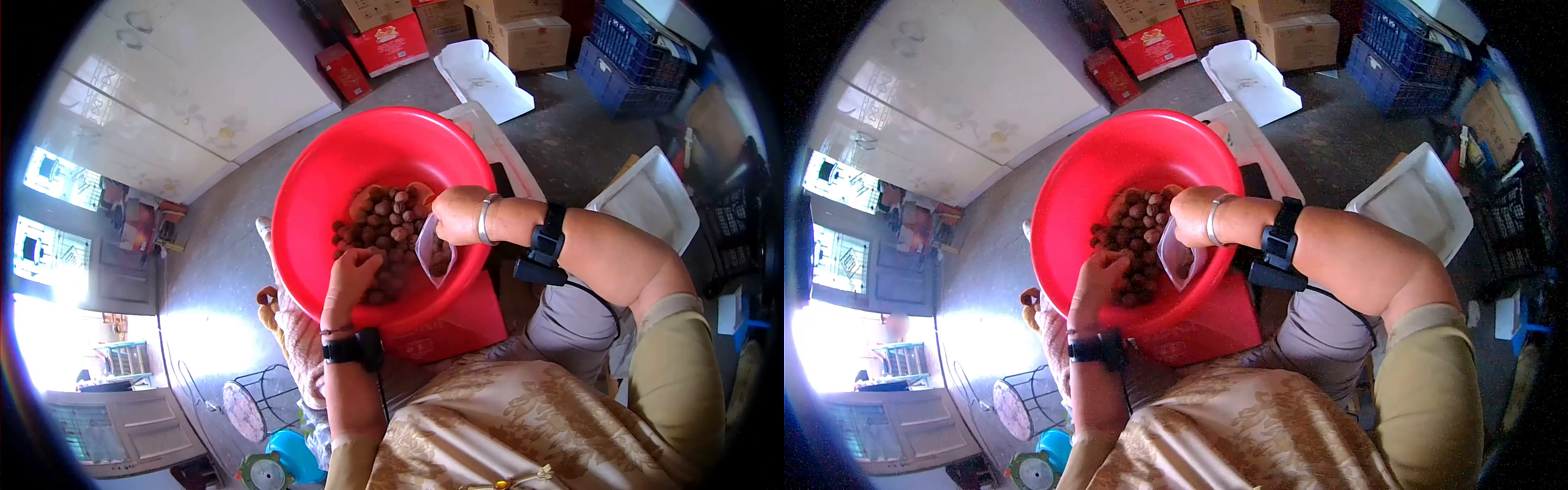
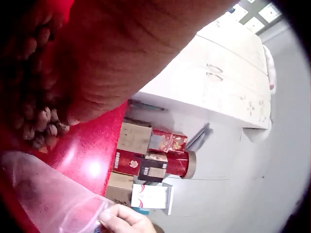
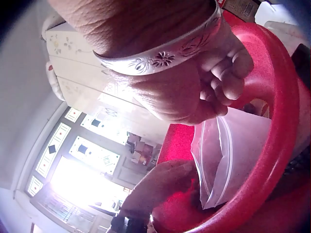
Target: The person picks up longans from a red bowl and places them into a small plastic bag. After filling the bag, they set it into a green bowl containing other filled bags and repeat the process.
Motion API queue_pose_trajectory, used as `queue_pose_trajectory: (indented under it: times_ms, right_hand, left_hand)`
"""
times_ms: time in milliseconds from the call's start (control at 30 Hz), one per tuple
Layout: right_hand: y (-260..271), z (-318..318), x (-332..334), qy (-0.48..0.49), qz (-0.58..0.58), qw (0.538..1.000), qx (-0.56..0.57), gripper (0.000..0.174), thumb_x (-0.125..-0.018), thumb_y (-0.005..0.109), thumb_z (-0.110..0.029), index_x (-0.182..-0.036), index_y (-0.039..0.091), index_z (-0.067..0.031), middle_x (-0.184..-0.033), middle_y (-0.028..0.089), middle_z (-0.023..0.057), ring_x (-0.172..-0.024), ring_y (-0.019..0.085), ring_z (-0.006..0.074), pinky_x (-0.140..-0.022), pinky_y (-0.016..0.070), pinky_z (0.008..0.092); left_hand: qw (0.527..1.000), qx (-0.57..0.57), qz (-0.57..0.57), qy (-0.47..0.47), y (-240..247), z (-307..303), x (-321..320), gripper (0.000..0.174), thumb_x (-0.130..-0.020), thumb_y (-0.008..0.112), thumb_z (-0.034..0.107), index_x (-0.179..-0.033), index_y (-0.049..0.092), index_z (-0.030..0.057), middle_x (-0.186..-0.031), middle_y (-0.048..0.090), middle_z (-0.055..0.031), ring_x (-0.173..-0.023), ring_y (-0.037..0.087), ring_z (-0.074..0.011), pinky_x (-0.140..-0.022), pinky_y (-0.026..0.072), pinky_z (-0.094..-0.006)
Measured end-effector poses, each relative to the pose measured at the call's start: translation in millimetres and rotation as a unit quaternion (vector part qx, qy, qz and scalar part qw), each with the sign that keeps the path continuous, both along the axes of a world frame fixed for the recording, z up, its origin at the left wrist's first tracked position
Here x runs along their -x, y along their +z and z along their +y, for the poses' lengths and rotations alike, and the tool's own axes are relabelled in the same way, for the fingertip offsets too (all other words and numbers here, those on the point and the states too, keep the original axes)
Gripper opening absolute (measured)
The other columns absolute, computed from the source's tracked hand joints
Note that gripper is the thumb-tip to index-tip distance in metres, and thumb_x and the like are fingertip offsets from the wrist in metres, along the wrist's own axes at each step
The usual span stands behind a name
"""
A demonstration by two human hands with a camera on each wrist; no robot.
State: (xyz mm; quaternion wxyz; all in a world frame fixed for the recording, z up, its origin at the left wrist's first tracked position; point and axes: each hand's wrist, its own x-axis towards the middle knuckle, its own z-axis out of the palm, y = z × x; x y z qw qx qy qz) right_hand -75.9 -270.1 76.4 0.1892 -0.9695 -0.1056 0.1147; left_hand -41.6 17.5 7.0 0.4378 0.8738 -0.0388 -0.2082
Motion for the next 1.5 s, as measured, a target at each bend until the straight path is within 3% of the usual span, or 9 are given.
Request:
queue_pose_trajectory:
  times_ms: [33, 267, 367, 667, 867, 1033, 1133, 1367, 1500]
  right_hand:
    - [-2, 0, -1, -0.005, 0.002, 1.0, -0.003, 0.022, -0.078, 0.059, -0.017, -0.079, 0.072, 0.0003, -0.08, 0.069, 0.0231, -0.077, 0.069, 0.0408, -0.074, 0.0544, 0.0483]
    - [3, 1, 1, -0.007, 0.002, 1.0, -0.002, 0.023, -0.077, 0.06, -0.018, -0.081, 0.073, 0.0004, -0.082, 0.07, 0.0234, -0.079, 0.069, 0.0404, -0.075, 0.0548, 0.048]
    - [8, 1, 3, -0.004, 0.003, 1.0, -0.007, 0.023, -0.077, 0.061, -0.019, -0.083, 0.073, 0.0005, -0.083, 0.07, 0.0233, -0.081, 0.069, 0.0402, -0.075, 0.0552, 0.0476]
    - [9, 1, 3, -0.013, 0.015, 1.0, 0.001, 0.024, -0.079, 0.062, -0.02, -0.084, 0.073, 0.0006, -0.084, 0.07, 0.0234, -0.082, 0.069, 0.0406, -0.077, 0.055, 0.0477]
    - [7, 0, 2, -0.013, 0.018, 1.0, -0.001, 0.024, -0.079, 0.059, -0.019, -0.081, 0.072, 0.0012, -0.082, 0.069, 0.0243, -0.08, 0.069, 0.0416, -0.076, 0.0547, 0.0481]
    - [2, -1, 0, -0.012, 0.009, 1.0, -0.006, 0.023, -0.078, 0.059, -0.018, -0.079, 0.072, 0.0012, -0.081, 0.069, 0.0244, -0.079, 0.069, 0.0415, -0.076, 0.0544, 0.0486]
    - [1, 0, 0, -0.011, 0.005, 1.0, -0.006, 0.023, -0.077, 0.059, -0.018, -0.078, 0.072, 0.0011, -0.081, 0.069, 0.0245, -0.079, 0.069, 0.0414, -0.075, 0.0544, 0.0488]
    - [-1, -1, -1, 0.003, 0.002, 1.0, -0.005, 0.023, -0.076, 0.058, -0.017, -0.078, 0.072, 0.0014, -0.081, 0.069, 0.0247, -0.078, 0.069, 0.0416, -0.075, 0.0544, 0.0491]
    - [0, -1, 0, 0.006, -0.005, 1.0, -0.006, 0.023, -0.076, 0.058, -0.017, -0.077, 0.072, 0.0014, -0.08, 0.069, 0.0248, -0.078, 0.068, 0.0417, -0.074, 0.0542, 0.0494]
  left_hand:
    - [0.997, 0.066, 0.017, 0.022, 16, -8, 6, 0.028, -0.088, 0.073, 0.023, -0.104, 0.069, -0.0002, -0.086, 0.07, -0.0049, -0.073, 0.064, -0.0122, -0.062, 0.0509, -0.0272]
    - [0.984, 0.174, -0.028, -0.002, 67, -49, 30, 0.024, -0.09, 0.072, 0.016, -0.107, 0.069, 0.0002, -0.088, 0.067, -0.0028, -0.072, 0.059, -0.0101, -0.067, 0.0502, -0.0236]
    - [0.975, 0.101, -0.184, -0.08, 61, -58, 31, 0.025, -0.082, 0.078, 0.014, -0.104, 0.071, 0.0026, -0.096, 0.063, -0.006, -0.084, 0.06, -0.0149, -0.075, 0.0507, -0.0279]
    - [0.949, -0.029, -0.3, -0.091, 61, -64, 23, 0.024, -0.083, 0.076, 0.014, -0.105, 0.073, 0.0054, -0.1, 0.065, -0.0102, -0.09, 0.064, -0.0213, -0.081, 0.0528, -0.0322]
    - [0.953, -0.073, -0.293, -0.031, 31, -20, -13, 0.019, -0.083, 0.07, 0.012, -0.101, 0.072, 0.0049, -0.094, 0.067, -0.0152, -0.089, 0.064, -0.0316, -0.078, 0.0534, -0.0404]
    - [0.953, -0.18, -0.208, -0.124, -7, 2, -27, 0.034, -0.083, 0.069, 0.009, -0.117, 0.068, 0.005, -0.11, 0.067, -0.0197, -0.104, 0.066, -0.033, -0.089, 0.0545, -0.0406]
    - [0.966, -0.097, -0.162, -0.176, -32, 7, -33, 0.037, -0.078, 0.068, 0.008, -0.115, 0.067, 0.004, -0.112, 0.063, -0.0234, -0.107, 0.062, -0.0397, -0.094, 0.0511, -0.0459]
    - [0.947, -0.21, -0.177, -0.168, -20, -7, -26, 0.038, -0.077, 0.067, 0.007, -0.114, 0.064, 0.0041, -0.114, 0.062, -0.0241, -0.11, 0.06, -0.0417, -0.094, 0.0504, -0.0476]
    - [0.964, -0.185, -0.157, -0.104, -21, -11, -30, 0.031, -0.084, 0.071, 0.007, -0.113, 0.062, 0.0029, -0.106, 0.066, -0.0169, -0.095, 0.067, -0.033, -0.079, 0.0565, -0.0398]
